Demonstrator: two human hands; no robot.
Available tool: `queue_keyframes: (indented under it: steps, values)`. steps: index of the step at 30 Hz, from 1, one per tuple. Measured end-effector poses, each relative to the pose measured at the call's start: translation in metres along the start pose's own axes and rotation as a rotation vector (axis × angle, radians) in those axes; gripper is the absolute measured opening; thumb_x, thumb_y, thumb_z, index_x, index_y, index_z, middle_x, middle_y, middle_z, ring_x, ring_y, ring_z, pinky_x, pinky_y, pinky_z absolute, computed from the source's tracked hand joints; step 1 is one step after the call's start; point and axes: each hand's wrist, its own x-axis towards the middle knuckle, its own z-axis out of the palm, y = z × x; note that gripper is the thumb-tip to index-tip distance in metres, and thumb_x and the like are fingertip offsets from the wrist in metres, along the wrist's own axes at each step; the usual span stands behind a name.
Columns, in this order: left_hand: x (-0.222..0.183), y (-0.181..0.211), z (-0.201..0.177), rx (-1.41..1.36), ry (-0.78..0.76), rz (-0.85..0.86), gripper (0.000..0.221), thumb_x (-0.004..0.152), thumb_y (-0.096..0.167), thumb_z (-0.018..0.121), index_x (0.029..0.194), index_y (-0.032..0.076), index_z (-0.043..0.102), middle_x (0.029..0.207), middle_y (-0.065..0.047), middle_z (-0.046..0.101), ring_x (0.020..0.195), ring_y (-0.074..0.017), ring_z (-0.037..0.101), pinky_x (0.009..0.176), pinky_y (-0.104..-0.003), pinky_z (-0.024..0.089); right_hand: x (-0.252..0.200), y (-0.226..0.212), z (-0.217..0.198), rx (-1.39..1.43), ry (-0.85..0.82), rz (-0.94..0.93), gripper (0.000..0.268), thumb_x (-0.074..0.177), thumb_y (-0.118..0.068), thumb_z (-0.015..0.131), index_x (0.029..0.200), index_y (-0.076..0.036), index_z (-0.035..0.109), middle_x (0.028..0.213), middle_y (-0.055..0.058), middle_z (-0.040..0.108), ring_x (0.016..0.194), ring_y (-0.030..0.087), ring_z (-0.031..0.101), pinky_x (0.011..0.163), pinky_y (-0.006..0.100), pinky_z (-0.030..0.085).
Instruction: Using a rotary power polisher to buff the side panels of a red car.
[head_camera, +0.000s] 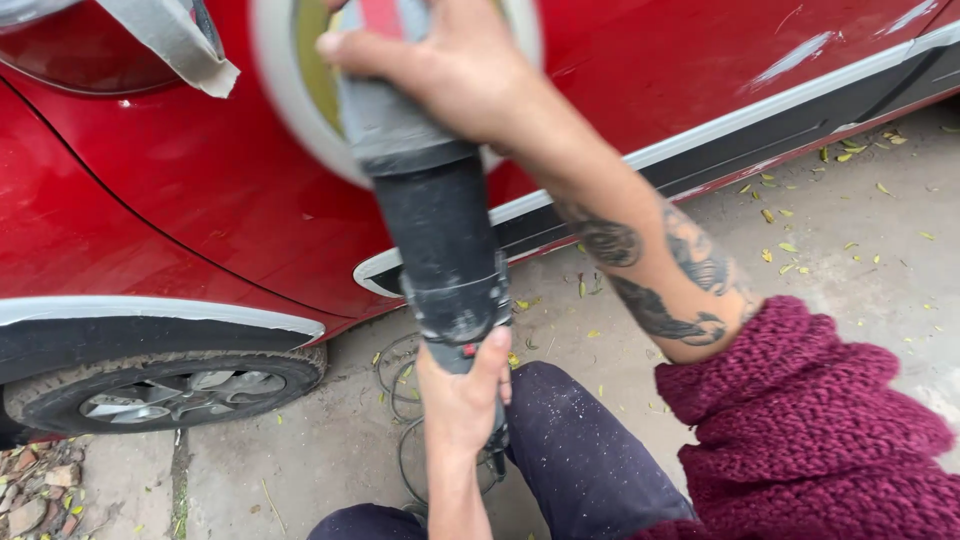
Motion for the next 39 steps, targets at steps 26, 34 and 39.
queue_keyframes:
  steps: [26, 34, 39]
  values:
    - [-0.089, 0.085, 0.04, -0.032, 0.144, -0.474, 0.045, 0.077, 0.018, 0.085, 0.113, 0.001, 0.063, 0.078, -0.008, 0.069, 0.055, -0.0137, 0.057, 0.05, -0.032, 0.048, 0.023, -0.073, -0.012, -0.255, -0.141, 0.634, 0.055, 0.071, -0.027, 0.09, 0.118, -0.014, 0.064, 0.121, 0.011, 0.06, 0.122, 0.028, 0.053, 0.108, 0.04, 0.043]
    - [-0.099, 0.065, 0.084, -0.218, 0.286, -0.46, 0.031, 0.085, 0.017, 0.082, 0.099, 0.0, 0.061, 0.069, -0.005, 0.064, 0.051, -0.0125, 0.059, 0.046, -0.029, 0.048, 0.045, -0.076, 0.011, -0.234, -0.329, 0.692, 0.063, 0.074, -0.028, 0.087, 0.122, -0.009, 0.052, 0.116, 0.013, 0.053, 0.116, 0.027, 0.053, 0.102, 0.038, 0.047]
    - [-0.082, 0.089, 0.127, -0.325, 0.347, -0.36, 0.032, 0.083, 0.016, 0.079, 0.102, 0.001, 0.059, 0.071, -0.004, 0.065, 0.051, -0.0122, 0.059, 0.046, -0.029, 0.049, 0.06, -0.077, -0.014, -0.22, -0.411, 0.637, 0.06, 0.074, -0.027, 0.089, 0.119, -0.01, 0.054, 0.116, 0.012, 0.054, 0.117, 0.028, 0.047, 0.103, 0.041, 0.043]
